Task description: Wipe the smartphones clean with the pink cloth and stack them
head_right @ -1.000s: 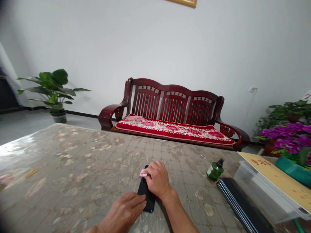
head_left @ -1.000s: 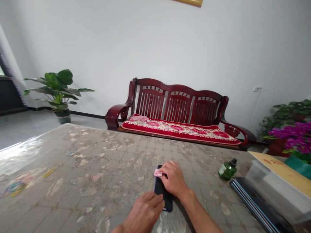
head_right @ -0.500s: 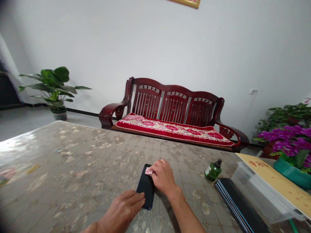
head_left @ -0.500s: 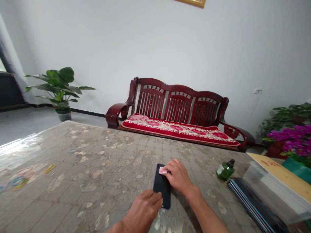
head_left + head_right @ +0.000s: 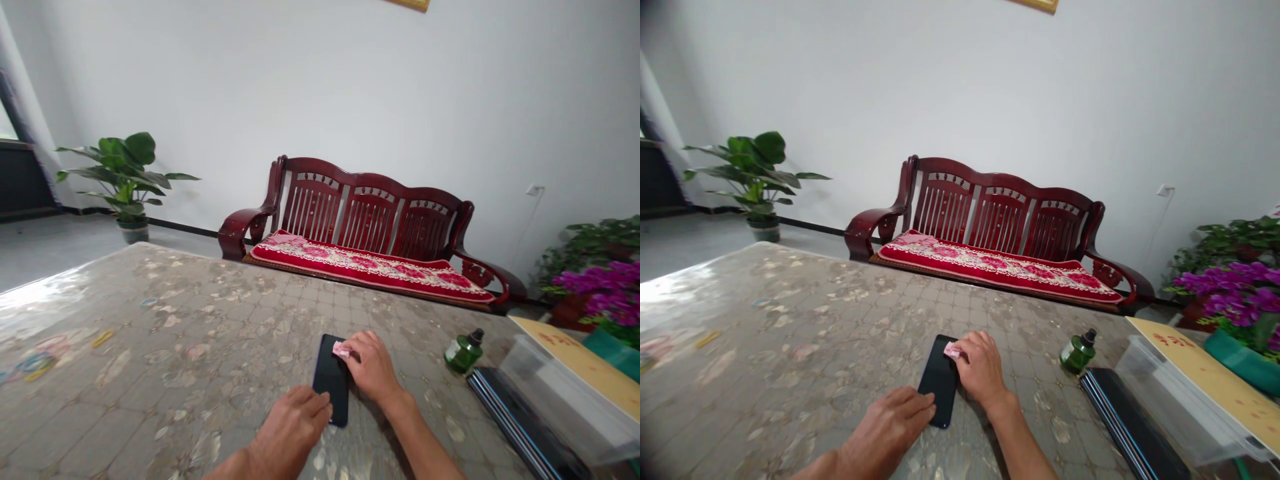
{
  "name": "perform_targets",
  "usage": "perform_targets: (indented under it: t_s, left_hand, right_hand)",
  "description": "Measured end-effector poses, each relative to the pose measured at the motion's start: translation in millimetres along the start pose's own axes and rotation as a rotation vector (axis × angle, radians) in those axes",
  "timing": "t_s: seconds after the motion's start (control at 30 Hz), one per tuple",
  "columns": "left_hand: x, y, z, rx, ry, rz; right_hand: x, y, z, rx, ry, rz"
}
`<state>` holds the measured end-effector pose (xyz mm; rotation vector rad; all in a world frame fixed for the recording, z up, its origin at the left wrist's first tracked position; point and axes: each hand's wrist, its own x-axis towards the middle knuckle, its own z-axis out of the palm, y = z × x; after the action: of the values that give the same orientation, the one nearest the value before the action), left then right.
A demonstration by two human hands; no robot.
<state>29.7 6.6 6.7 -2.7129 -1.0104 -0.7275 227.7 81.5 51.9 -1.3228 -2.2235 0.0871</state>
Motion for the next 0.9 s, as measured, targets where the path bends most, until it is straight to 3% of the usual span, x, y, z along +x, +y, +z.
perform_targets:
  t_s: [0.27, 0.43, 0.67, 0.9]
  left_hand:
    - [-2.0, -2.0, 1.2, -0.013, 0.002, 0.003]
    - [-0.5, -0.9, -1.1, -0.006, -0.011, 0.010]
    - [1.9, -0.5, -2.9, -0.006, -0.022, -0.012]
    - [-0.1, -1.7, 2.2, -0.014, -0.002, 0.004]
  right_hand:
    - [-9.1, -8.5, 4.8, 0.068, -0.021, -0.161]
    - [-6.0, -6.8, 7.0, 0.001, 0.047, -0.076]
    - [-9.7, -12.6, 5.3, 0.074, -0.021, -0.203]
    - [-6.2, -6.8, 8.3, 0.029, 0.038, -0.105]
